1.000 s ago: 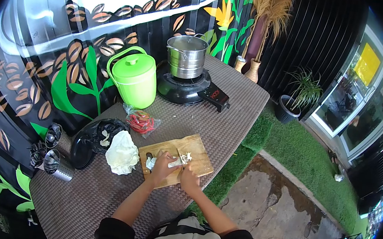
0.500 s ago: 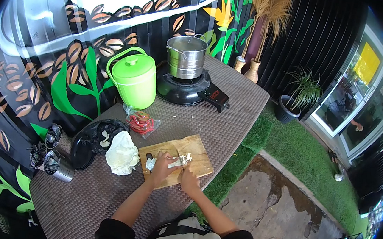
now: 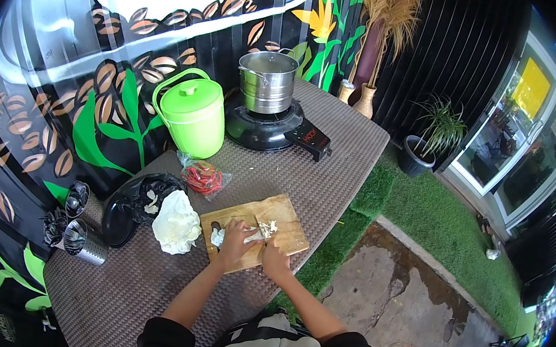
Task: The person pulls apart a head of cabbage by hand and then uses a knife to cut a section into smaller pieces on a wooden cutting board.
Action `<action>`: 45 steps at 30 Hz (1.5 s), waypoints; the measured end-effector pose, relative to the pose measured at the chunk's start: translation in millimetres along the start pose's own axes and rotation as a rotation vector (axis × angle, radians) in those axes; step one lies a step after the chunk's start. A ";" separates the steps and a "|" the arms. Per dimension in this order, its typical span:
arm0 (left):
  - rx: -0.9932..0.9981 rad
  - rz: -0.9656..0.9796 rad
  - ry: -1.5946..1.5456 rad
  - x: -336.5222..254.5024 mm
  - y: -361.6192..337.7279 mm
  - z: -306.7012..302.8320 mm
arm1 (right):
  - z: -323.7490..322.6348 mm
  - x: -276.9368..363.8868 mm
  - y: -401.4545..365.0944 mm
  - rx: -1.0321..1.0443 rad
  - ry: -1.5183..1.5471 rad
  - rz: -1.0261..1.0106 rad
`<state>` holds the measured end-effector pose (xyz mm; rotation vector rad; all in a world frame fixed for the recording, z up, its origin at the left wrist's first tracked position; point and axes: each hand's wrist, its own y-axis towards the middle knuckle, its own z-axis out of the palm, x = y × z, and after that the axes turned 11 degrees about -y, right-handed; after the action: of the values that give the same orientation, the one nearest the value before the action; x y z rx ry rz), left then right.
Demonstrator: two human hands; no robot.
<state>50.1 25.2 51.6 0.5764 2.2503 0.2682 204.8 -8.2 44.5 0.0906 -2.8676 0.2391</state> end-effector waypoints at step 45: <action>-0.158 0.093 0.196 -9.3 -17.7 5.9 | -16.5 13.1 -6.6 0.060 0.023 0.062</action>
<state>54.3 5.3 47.3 0.5931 2.3652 0.5664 196.9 -12.4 64.7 0.0095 -2.8435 0.3356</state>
